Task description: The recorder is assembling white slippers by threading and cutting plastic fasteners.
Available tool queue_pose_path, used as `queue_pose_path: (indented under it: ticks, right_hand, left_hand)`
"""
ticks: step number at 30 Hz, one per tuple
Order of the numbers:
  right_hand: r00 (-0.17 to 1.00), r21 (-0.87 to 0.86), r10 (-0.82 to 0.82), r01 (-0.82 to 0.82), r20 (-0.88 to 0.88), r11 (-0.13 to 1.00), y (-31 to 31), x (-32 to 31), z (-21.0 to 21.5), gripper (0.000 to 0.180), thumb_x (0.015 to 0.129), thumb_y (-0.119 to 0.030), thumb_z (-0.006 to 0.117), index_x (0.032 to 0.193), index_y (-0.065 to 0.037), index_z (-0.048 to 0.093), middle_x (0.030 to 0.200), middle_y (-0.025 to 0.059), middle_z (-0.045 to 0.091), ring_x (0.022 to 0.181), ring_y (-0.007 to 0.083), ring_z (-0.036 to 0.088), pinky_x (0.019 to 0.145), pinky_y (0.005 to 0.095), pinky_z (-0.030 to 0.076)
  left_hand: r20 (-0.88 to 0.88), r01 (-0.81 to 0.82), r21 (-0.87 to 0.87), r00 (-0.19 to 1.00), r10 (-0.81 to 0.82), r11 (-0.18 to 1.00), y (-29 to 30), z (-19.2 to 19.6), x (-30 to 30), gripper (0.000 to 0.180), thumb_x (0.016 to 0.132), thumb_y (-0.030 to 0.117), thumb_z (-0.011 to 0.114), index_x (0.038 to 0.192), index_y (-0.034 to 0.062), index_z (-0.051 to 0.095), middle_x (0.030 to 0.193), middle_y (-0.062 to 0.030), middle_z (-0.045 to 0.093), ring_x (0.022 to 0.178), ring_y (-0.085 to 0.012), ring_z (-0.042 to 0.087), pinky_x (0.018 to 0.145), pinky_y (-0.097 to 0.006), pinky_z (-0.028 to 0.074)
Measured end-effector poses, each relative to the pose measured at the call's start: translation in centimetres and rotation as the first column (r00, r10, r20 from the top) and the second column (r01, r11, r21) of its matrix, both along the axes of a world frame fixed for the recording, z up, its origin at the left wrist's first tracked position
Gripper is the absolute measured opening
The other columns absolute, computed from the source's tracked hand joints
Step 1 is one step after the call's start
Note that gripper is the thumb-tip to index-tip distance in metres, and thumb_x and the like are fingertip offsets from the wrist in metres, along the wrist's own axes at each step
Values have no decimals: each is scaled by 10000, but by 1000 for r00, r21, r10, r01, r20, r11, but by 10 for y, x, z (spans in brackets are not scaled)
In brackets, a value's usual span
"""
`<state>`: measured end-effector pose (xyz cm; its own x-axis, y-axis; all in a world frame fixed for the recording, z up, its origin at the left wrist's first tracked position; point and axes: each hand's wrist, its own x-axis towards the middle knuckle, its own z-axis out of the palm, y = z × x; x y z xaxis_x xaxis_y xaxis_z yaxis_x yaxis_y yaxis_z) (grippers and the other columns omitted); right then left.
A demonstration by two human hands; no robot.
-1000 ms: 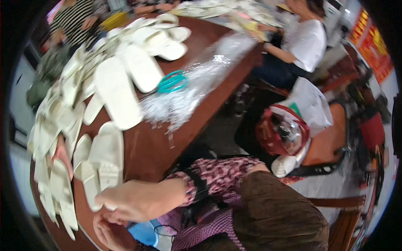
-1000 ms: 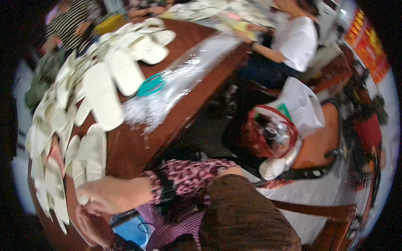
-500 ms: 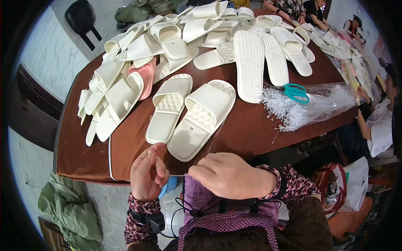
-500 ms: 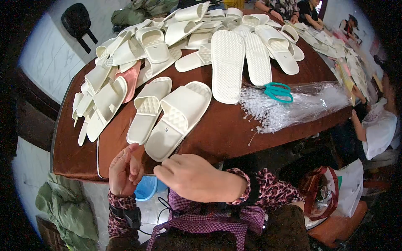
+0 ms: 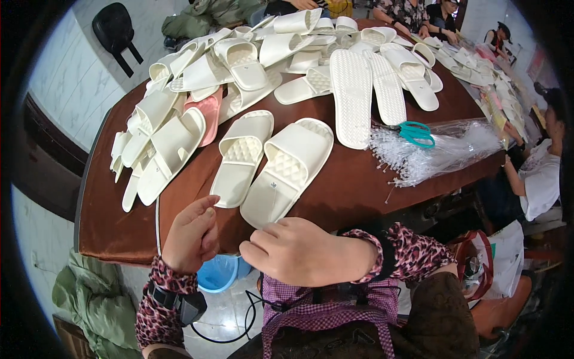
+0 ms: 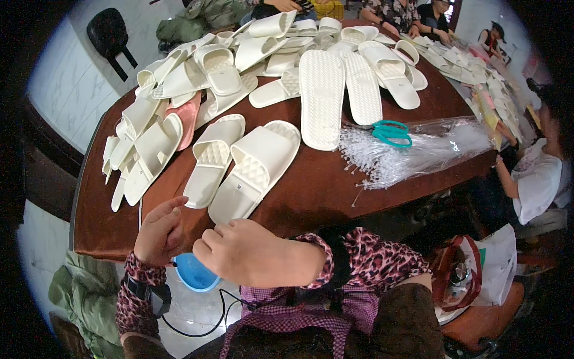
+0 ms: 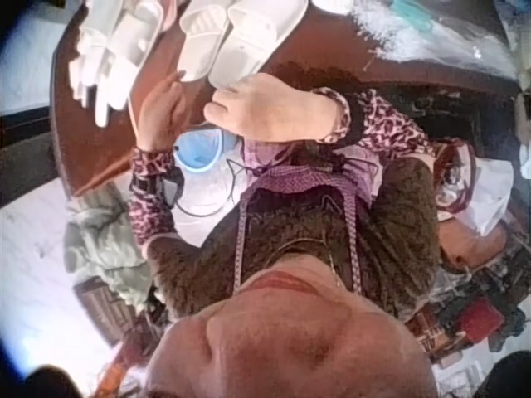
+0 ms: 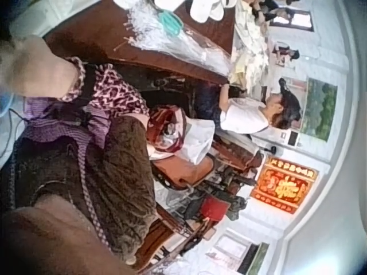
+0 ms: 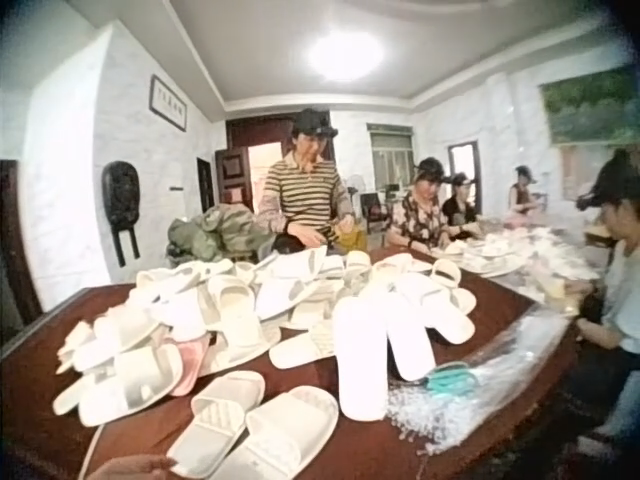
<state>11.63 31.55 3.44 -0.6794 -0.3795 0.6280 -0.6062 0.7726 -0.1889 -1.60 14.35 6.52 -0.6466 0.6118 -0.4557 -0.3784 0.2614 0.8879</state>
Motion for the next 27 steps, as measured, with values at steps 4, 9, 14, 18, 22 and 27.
queue_pose_path:
  ticks: [4, 9, 14, 18, 22, 27]
  right_hand:
    - [1000, -23, 0, 0, 6, 1000, 6, -11, -12, 101, 713, -90, 551, 758, -23, 491, 681, 77, 520, 618, 223, 580, 563, 315, 483]
    - [993, 34, -93, 90, 70, 995, 17, -29, -19, 87, 748, -92, 543, 793, -22, 517, 721, 112, 576, 662, 247, 627, 555, 356, 500]
    - [967, 117, -256, 252, 16, 961, 47, -47, -27, 81, 759, -89, 539, 799, -19, 540, 735, 115, 584, 686, 251, 628, 561, 346, 504]
    - [925, 153, -374, 361, 63, 920, 57, -52, -30, 141, 747, -59, 532, 873, 4, 544, 859, 133, 547, 797, 284, 599, 680, 361, 506]
    - [925, 119, -379, 379, -24, 918, 62, -45, -35, 161, 758, -62, 526, 903, 8, 545, 864, 137, 531, 812, 270, 579, 709, 353, 495]
    - [958, -81, -282, 278, -47, 957, 85, -26, -29, 205, 753, -53, 530, 945, 19, 530, 893, 159, 511, 808, 279, 559, 712, 350, 483]
  left_hand:
    - [-86, 78, -33, 993, -80, 996, 9, 0, -10, 386, 938, 137, 430, 1293, 11, 342, 522, 20, 374, 368, -63, 303, 334, -212, 234]
    - [-260, 85, -152, 958, -123, 985, 27, -7, -38, 270, 930, 164, 458, 1146, 2, 481, 530, 19, 408, 372, -61, 328, 336, -210, 257]
    - [-399, 210, -232, 870, -290, 950, 69, -16, -60, 221, 924, 189, 480, 956, -17, 555, 552, 5, 459, 399, -65, 382, 354, -210, 299]
    - [-560, 205, -277, 759, -331, 939, 90, -33, -70, 197, 920, 154, 480, 962, -20, 562, 606, -16, 513, 454, -75, 448, 405, -219, 366]
    - [-810, 249, -286, 454, -372, 925, 90, -58, -82, 313, 874, 129, 561, 1128, -53, 541, 850, -72, 610, 750, -122, 585, 681, -254, 479]
    - [-806, 280, -489, 218, -550, 826, 88, -59, -88, 654, 801, 228, 665, 1334, -15, 375, 1259, -210, 496, 1193, -310, 476, 912, -375, 417]
